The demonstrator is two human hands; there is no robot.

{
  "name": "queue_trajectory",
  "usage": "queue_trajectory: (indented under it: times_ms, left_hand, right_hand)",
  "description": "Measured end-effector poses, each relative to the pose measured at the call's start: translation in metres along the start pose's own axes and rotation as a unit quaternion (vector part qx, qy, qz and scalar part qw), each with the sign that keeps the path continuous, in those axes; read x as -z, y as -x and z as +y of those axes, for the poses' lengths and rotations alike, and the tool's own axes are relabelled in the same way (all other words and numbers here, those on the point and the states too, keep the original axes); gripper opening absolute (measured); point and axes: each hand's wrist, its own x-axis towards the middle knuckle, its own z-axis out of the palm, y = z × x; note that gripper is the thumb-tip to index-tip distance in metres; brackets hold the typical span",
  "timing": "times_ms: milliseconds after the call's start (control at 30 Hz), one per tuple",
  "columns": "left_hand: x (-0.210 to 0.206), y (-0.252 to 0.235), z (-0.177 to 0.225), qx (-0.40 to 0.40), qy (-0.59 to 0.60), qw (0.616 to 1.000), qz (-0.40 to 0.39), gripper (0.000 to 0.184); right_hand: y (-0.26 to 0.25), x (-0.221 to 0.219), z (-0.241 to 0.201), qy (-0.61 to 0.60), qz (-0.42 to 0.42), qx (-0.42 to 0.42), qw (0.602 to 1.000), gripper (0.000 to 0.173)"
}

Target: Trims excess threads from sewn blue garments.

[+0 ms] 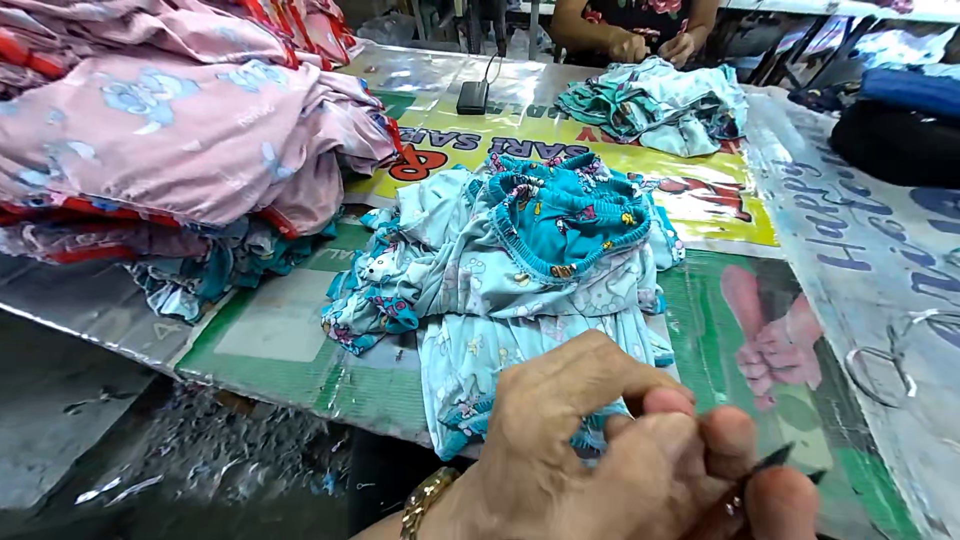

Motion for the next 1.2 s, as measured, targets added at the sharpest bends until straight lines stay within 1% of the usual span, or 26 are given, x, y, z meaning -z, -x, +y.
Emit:
queue_trajectory:
  times_ms: [67, 100, 133, 167, 200, 233, 267, 300, 333, 367, 400, 433, 500, 533, 600, 633, 667, 700, 733, 800, 833, 867, 933, 1000, 1067, 1200]
  left_hand:
    - [0.003, -0.006, -0.004, 0.029, 0.024, 0.999, -0.023, 0.027]
    - [0.002, -0.01, -0.007, 0.047, 0.026, 0.998, -0.034, 0.028]
    - [0.001, -0.015, -0.009, 0.071, 0.02, 0.996, -0.041, 0.029]
    - [-0.003, -0.02, -0.014, 0.101, 0.007, 0.994, -0.048, 0.03]
    - [-0.009, -0.027, -0.021, 0.139, -0.007, 0.988, -0.06, 0.035]
    - [-0.018, -0.035, -0.029, 0.176, -0.021, 0.981, -0.073, 0.042]
    - [-0.03, -0.043, -0.039, 0.192, -0.044, 0.977, -0.08, 0.046]
    - [-0.041, -0.052, -0.049, 0.18, -0.079, 0.977, -0.085, 0.048]
    - [-0.051, -0.062, -0.058, 0.153, -0.114, 0.977, -0.092, 0.047]
    - [-0.059, -0.074, -0.066, 0.124, -0.144, 0.976, -0.103, 0.046]
    - [-0.063, -0.087, -0.072, 0.111, -0.158, 0.974, -0.118, 0.044]
    - [-0.067, -0.101, -0.076, 0.136, -0.148, 0.97, -0.137, 0.042]
    - [-0.072, -0.123, -0.083, 0.23, -0.091, 0.955, -0.162, 0.04]
    - [-0.073, -0.131, -0.088, 0.269, -0.069, 0.946, -0.167, 0.041]
    - [-0.076, -0.144, -0.106, 0.298, -0.053, 0.938, -0.17, 0.041]
    - [-0.079, -0.154, -0.122, 0.297, -0.045, 0.939, -0.167, 0.041]
    - [-0.082, -0.164, -0.138, 0.294, -0.048, 0.94, -0.166, 0.04]
    - [-0.086, -0.173, -0.155, 0.296, -0.051, 0.94, -0.161, 0.04]
    - [-0.088, -0.177, -0.17, 0.295, -0.06, 0.942, -0.147, 0.04]
    - [-0.086, -0.174, -0.185, 0.294, -0.082, 0.945, -0.113, 0.039]
    - [-0.086, -0.174, -0.191, 0.3, -0.081, 0.945, -0.099, 0.039]
    - [-0.086, -0.178, -0.195, 0.311, -0.069, 0.943, -0.09, 0.04]
    - [-0.085, -0.181, -0.197, 0.318, -0.052, 0.943, -0.08, 0.041]
    - [-0.086, -0.18, -0.192, 0.324, -0.041, 0.942, -0.078, 0.039]
    - [-0.088, -0.178, -0.188, 0.322, -0.026, 0.943, -0.082, 0.037]
    - [-0.086, -0.174, -0.184, 0.319, -0.02, 0.943, -0.093, 0.036]
  right_hand:
    - [-0.002, 0.011, -0.009, 0.011, -0.025, -0.02, 0.999, 0.044]
    - [-0.004, 0.014, -0.018, 0.056, -0.02, -0.022, 0.998, 0.044]
    - [-0.009, 0.017, -0.031, 0.134, -0.004, -0.012, 0.991, 0.045]
    - [-0.02, 0.023, -0.047, 0.237, 0.024, 0.014, 0.971, 0.045]
    - [-0.034, 0.034, -0.063, 0.353, 0.064, 0.052, 0.932, 0.045]
    - [-0.051, 0.05, -0.08, 0.476, 0.083, 0.077, 0.872, 0.044]
    - [-0.068, 0.072, -0.099, 0.613, 0.086, 0.079, 0.781, 0.042]
    - [-0.083, 0.094, -0.118, 0.739, 0.074, 0.057, 0.667, 0.044]
    - [-0.095, 0.115, -0.134, 0.824, 0.049, 0.013, 0.564, 0.045]
    - [-0.104, 0.131, -0.147, 0.867, 0.021, -0.057, 0.495, 0.044]
    - [-0.113, 0.138, -0.156, 0.877, 0.002, -0.132, 0.461, 0.042]
    - [-0.121, 0.139, -0.162, 0.87, -0.011, -0.197, 0.452, 0.039]
    - [-0.136, 0.139, -0.174, 0.84, -0.012, -0.265, 0.472, 0.034]
    - [-0.144, 0.141, -0.181, 0.835, 0.004, -0.267, 0.481, 0.036]
    - [-0.165, 0.153, -0.196, 0.832, 0.041, -0.235, 0.501, 0.04]
    - [-0.177, 0.159, -0.202, 0.82, 0.065, -0.204, 0.531, 0.041]
    - [-0.189, 0.167, -0.207, 0.795, 0.095, -0.172, 0.574, 0.042]
    - [-0.201, 0.177, -0.214, 0.753, 0.13, -0.147, 0.628, 0.043]
    - [-0.214, 0.187, -0.218, 0.69, 0.172, -0.11, 0.695, 0.042]
    - [-0.236, 0.204, -0.21, 0.52, 0.264, 0.016, 0.812, 0.037]
    - [-0.243, 0.214, -0.201, 0.426, 0.303, 0.079, 0.849, 0.035]
    - [-0.248, 0.225, -0.19, 0.349, 0.329, 0.123, 0.869, 0.034]
    - [-0.248, 0.247, -0.167, 0.264, 0.365, 0.156, 0.879, 0.04]
    - [-0.249, 0.251, -0.16, 0.253, 0.387, 0.155, 0.873, 0.035]
    - [-0.246, 0.247, -0.162, 0.245, 0.383, 0.142, 0.879, 0.033]
    - [-0.244, 0.243, -0.162, 0.219, 0.385, 0.144, 0.885, 0.035]
